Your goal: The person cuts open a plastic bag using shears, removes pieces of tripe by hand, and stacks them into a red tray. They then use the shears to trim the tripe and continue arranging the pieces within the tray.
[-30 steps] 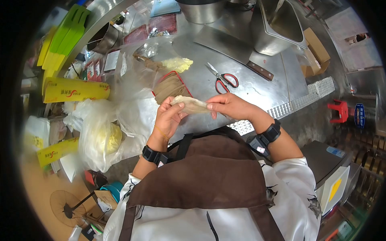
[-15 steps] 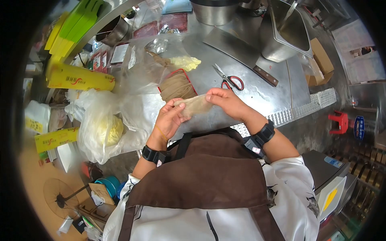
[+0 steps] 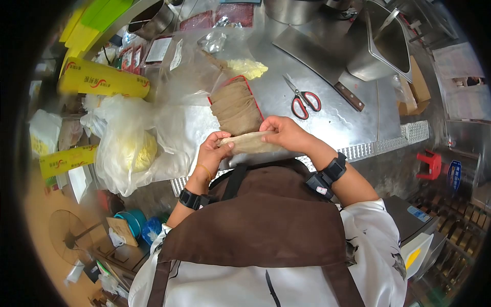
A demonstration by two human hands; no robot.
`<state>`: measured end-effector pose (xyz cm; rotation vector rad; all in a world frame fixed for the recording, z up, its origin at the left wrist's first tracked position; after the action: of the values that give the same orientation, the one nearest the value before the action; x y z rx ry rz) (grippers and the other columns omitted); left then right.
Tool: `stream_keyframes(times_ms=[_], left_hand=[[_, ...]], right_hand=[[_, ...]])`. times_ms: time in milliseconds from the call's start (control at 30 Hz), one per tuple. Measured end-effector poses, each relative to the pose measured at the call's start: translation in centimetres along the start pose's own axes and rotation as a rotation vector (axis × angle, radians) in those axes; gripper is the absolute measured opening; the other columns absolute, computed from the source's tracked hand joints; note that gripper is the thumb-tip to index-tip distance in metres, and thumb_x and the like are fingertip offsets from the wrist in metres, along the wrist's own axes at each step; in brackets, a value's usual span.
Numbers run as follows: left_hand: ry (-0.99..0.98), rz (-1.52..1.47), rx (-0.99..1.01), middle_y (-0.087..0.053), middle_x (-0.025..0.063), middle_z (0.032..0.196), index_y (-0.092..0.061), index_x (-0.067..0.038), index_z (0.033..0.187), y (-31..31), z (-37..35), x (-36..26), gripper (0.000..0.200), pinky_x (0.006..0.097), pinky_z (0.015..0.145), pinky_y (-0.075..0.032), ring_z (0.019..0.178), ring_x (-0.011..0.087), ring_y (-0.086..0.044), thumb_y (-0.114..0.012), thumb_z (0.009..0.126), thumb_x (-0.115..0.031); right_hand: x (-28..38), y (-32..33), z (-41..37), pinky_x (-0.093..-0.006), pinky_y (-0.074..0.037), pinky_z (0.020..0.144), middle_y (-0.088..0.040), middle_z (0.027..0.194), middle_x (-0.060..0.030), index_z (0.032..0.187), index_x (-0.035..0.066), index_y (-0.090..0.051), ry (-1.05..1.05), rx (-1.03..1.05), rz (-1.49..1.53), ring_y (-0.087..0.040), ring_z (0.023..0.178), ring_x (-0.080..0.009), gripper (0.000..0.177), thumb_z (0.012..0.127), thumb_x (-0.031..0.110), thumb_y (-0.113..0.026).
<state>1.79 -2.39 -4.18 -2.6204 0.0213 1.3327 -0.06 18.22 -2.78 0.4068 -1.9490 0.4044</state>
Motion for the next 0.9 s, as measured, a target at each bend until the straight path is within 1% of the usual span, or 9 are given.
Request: stream_keyframes(times_ms=[100, 200, 300, 333, 467, 567, 667, 767, 900], left_hand=[[-0.071, 0.064, -0.031, -0.063, 0.0031, 0.097, -0.058, -0.004, 0.109, 0.8, -0.1, 0.2, 0.027, 0.0229, 0.072, -0.048, 0.084, 0.0089, -0.058, -0.068, 0.084, 0.0], [-0.162, 0.099, -0.042, -0.062, 0.0027, 0.102, -0.056, -0.004, 0.11, 1.0, 0.6, 0.4, 0.027, 0.0239, 0.078, -0.048, 0.089, 0.0098, -0.058, -0.067, 0.086, 0.001], [-0.339, 0.307, -0.089, -0.062, 0.0023, 0.102, -0.056, -0.003, 0.109, 0.7, 0.8, -0.8, 0.024, 0.025, 0.082, -0.047, 0.092, 0.0106, -0.058, -0.065, 0.087, 0.001], [-0.307, 0.318, -0.103, -0.063, 0.0031, 0.103, -0.055, -0.003, 0.109, 0.7, 0.8, -0.8, 0.024, 0.0252, 0.084, -0.046, 0.092, 0.0117, -0.059, -0.065, 0.087, 0.0], [-0.338, 0.461, -0.205, -0.065, 0.0098, 0.1, -0.059, -0.004, 0.106, 0.8, 0.7, -2.3, 0.026, 0.0294, 0.078, -0.051, 0.091, 0.0191, -0.062, -0.068, 0.081, -0.002], [-0.428, 0.46, -0.26, -0.064, 0.0099, 0.098, -0.059, -0.003, 0.106, 0.6, 0.1, -3.4, 0.026, 0.0299, 0.078, -0.052, 0.087, 0.02, -0.064, -0.067, 0.081, 0.0], [-0.499, 0.541, -0.305, -0.062, 0.0101, 0.097, -0.061, -0.003, 0.104, 0.9, -0.1, -3.8, 0.025, 0.0308, 0.077, -0.054, 0.082, 0.0205, -0.064, -0.066, 0.08, 0.002], [-0.456, 0.457, -0.264, -0.063, 0.0096, 0.095, -0.063, -0.003, 0.099, 1.7, 1.0, -2.3, 0.02, 0.0307, 0.073, -0.053, 0.078, 0.02, -0.064, -0.067, 0.08, 0.002], [-0.477, 0.562, -0.285, -0.064, 0.0093, 0.091, -0.064, -0.003, 0.095, 1.5, 0.6, -3.9, 0.016, 0.0296, 0.07, -0.052, 0.076, 0.0186, -0.064, -0.066, 0.08, 0.002]], right_hand=[[0.0, -0.1, 0.3, -0.0253, -0.047, 0.073, -0.06, 0.09, -0.0015, 0.101, 0.003, -0.06, -0.008, -0.051, -0.06, -0.056, 0.082, -0.0096, 0.018, 0.085, 0.004, -0.068], [1.1, 0.4, 0.7, -0.026, -0.047, 0.075, -0.06, 0.091, -0.0028, 0.102, 0.003, -0.06, 0.045, -0.123, -0.121, -0.056, 0.086, -0.0105, 0.019, 0.085, 0.005, -0.068], [2.1, 1.2, 1.3, -0.0273, -0.048, 0.079, -0.061, 0.092, -0.0047, 0.104, 0.004, -0.061, 0.029, -0.175, -0.27, -0.057, 0.088, -0.0125, 0.021, 0.084, 0.007, -0.069], [2.2, 1.4, 1.5, -0.0287, -0.048, 0.082, -0.063, 0.095, -0.0062, 0.104, 0.004, -0.061, 0.043, -0.176, -0.302, -0.059, 0.09, -0.0149, 0.022, 0.084, 0.009, -0.069], [2.4, 1.5, 2.1, -0.0298, -0.048, 0.083, -0.065, 0.096, -0.0076, 0.104, 0.003, -0.061, 0.095, -0.174, -0.319, -0.06, 0.092, -0.0161, 0.022, 0.084, 0.009, -0.068], [1.7, 1.6, 2.3, -0.0301, -0.049, 0.083, -0.065, 0.095, -0.0082, 0.104, 0.003, -0.061, 0.101, -0.176, -0.345, -0.061, 0.093, -0.0164, 0.021, 0.085, 0.008, -0.067], [2.0, 1.8, 2.1, -0.03, -0.049, 0.083, -0.066, 0.095, -0.0081, 0.104, 0.002, -0.061, 0.113, -0.193, -0.336, -0.062, 0.092, -0.0166, 0.021, 0.085, 0.008, -0.066], [2.6, 1.6, 2.0, -0.0295, -0.049, 0.081, -0.065, 0.095, -0.0073, 0.103, 0.002, -0.061, 0.15, -0.219, -0.322, -0.063, 0.091, -0.0162, 0.02, 0.085, 0.008, -0.066], [2.8, 1.4, 2.2, -0.0282, -0.049, 0.079, -0.063, 0.096, -0.0063, 0.102, 0.002, -0.061, 0.187, -0.223, -0.194, -0.062, 0.092, -0.0157, 0.017, 0.086, 0.007, -0.065]])
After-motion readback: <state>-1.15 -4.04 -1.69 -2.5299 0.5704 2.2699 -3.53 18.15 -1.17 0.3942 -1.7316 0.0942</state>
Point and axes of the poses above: each hand's wrist, its own z-axis towards the middle knuckle, its own y-axis out of the back of the hand, x = y × z, the point moved 8 cm from there along z, towards the middle knuckle
